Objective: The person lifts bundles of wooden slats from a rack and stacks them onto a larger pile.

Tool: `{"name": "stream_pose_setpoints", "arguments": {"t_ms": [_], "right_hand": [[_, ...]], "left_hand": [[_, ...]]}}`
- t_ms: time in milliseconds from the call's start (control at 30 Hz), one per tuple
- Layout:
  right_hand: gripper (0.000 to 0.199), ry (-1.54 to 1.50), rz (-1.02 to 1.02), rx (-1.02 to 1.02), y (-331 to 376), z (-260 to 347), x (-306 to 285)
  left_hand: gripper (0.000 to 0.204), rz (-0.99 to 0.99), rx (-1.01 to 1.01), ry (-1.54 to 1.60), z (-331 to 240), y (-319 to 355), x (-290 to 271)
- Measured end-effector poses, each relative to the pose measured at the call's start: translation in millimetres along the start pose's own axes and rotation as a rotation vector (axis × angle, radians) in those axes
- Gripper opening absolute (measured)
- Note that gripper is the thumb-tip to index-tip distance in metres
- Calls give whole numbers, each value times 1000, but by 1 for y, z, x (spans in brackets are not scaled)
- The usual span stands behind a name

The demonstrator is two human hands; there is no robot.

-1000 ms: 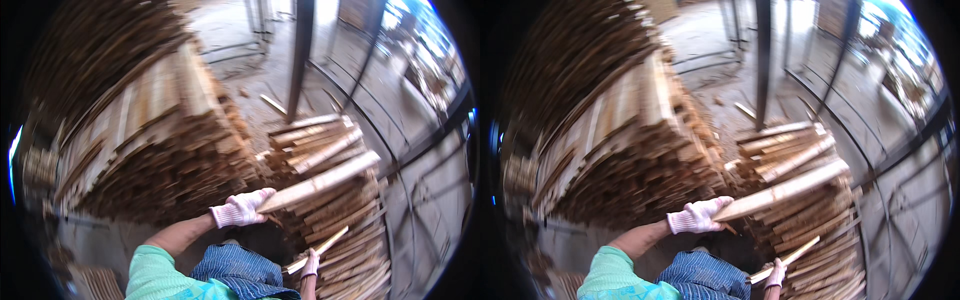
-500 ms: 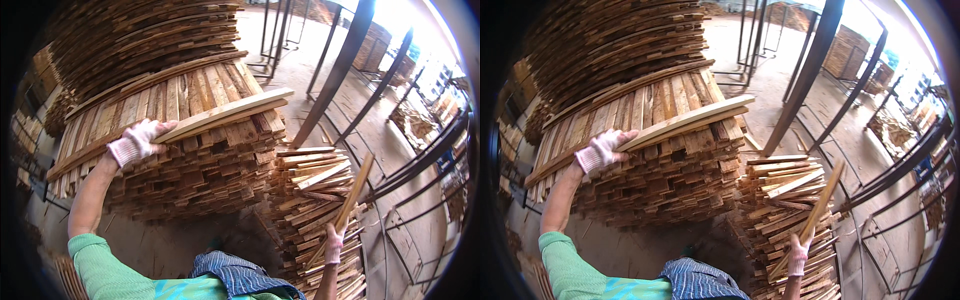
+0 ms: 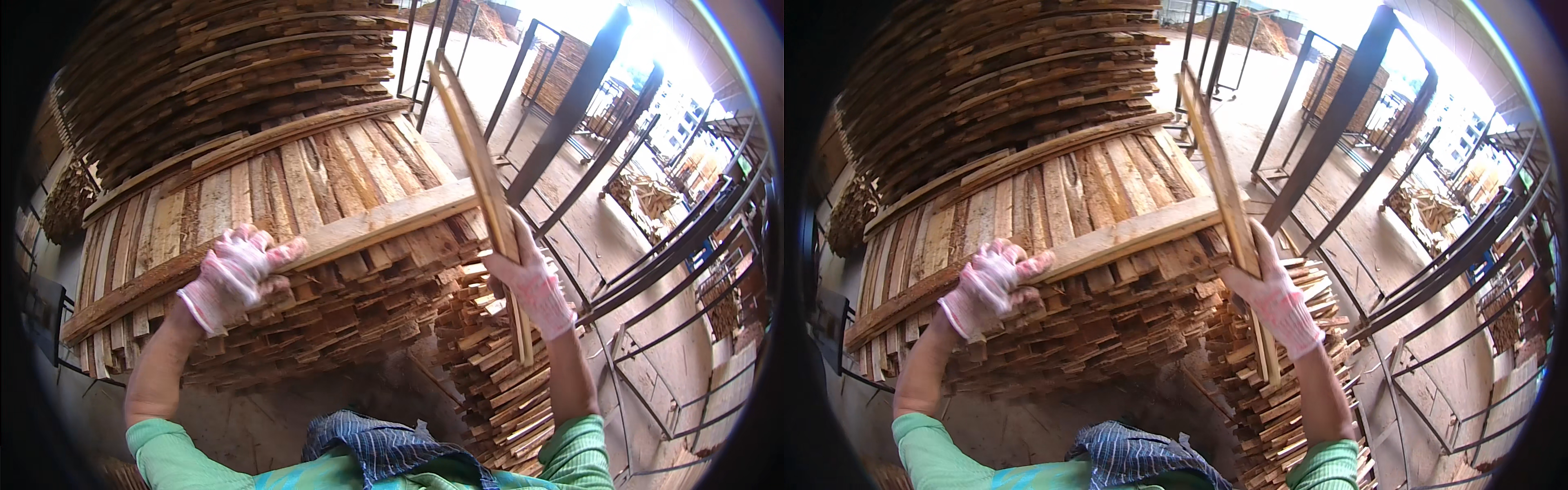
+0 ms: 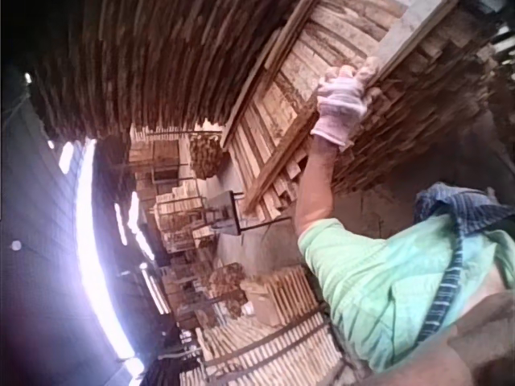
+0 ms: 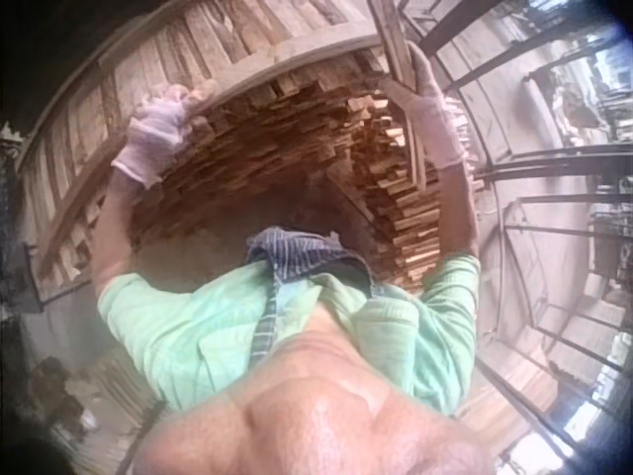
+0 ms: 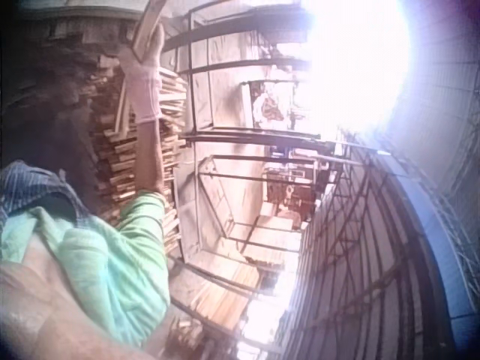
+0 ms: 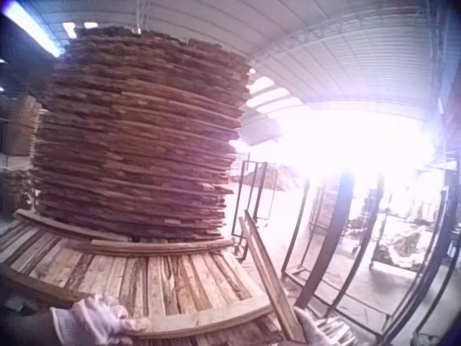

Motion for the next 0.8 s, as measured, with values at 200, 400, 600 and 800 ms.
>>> {"name": "stream_pose_setpoints", "arguments": {"t_ms": [200,400,600,800], "right_hand": [[83,42,272,207,-104,52,102],[68,1091,109,-95,-169,49,190],[39,1010,108,-436,-192,42,189],[46,379,-271,-560,-50,44,71]], "left_hand": [[60,-222,-15,-132,17,28,15],[63,-30,-102,-72,16,17,29],[62,-169,-60,-13,17,21,46],[33,-720,114,174,-152,2,0]]}}
Point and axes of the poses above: each hand's wrist, its own y-axis away from the middle knuckle, its own x-axis out of the palm, z = x × y, the point moved 6 cm from there along -y, towards the middle knuckle, and after that the axes turned 2 degrees about -y, right-handed, at the moved point
